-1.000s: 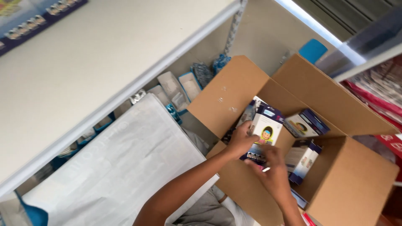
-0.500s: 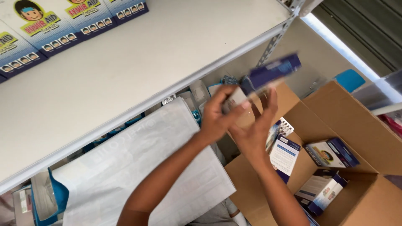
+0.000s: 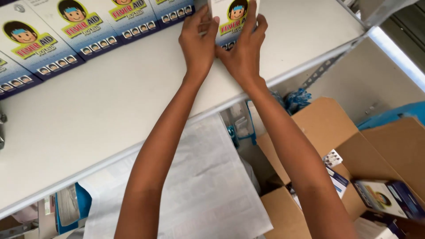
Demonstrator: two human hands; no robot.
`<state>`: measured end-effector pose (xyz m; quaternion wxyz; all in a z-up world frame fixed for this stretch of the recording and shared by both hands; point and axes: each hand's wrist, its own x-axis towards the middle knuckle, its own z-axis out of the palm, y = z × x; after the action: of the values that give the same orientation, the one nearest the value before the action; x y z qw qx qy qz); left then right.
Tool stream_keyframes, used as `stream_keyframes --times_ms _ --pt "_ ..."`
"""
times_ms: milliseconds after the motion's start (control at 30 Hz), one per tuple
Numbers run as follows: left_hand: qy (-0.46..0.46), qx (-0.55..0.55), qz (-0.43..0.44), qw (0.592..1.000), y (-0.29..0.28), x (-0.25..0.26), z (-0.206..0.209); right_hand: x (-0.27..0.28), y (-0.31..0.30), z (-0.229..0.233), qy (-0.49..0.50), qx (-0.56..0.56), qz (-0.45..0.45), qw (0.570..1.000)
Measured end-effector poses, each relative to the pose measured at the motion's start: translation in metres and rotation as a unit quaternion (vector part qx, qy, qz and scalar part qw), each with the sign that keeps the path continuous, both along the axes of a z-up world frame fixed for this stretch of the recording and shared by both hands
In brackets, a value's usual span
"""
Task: The person sits on the floor and takes boxes of Fever Aid for Kids from a cardboard box. They place the boxes one by one onto a white shelf, arranging them in a neat row.
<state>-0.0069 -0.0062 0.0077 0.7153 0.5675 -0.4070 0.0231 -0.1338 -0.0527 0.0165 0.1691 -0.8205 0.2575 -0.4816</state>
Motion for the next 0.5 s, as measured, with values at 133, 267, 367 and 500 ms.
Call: stream_keyframes --times_ms 133,267,367,500 --pt "-0.032 -0.010 -0.008 0.999 -0.025 0.025 0.000 0.047 -0.039 -0.013 -0.005 0.003 -0.017 1.000" --pt "-0.087 0.047 0.023 0.995 -0.032 0.029 0.004 0.073 -0.070 -0.031 0.010 -0.023 -0.032 0.999" --pt "-0.087 0.069 0.029 0.993 -0.034 0.030 -0.001 0.085 -0.087 -0.039 0.025 -0.048 -0.017 0.998" --pt "-0.091 0.085 0.022 0.992 -0.042 0.038 -0.015 0.100 -0.110 -0.039 0.053 0.006 0.042 0.998"
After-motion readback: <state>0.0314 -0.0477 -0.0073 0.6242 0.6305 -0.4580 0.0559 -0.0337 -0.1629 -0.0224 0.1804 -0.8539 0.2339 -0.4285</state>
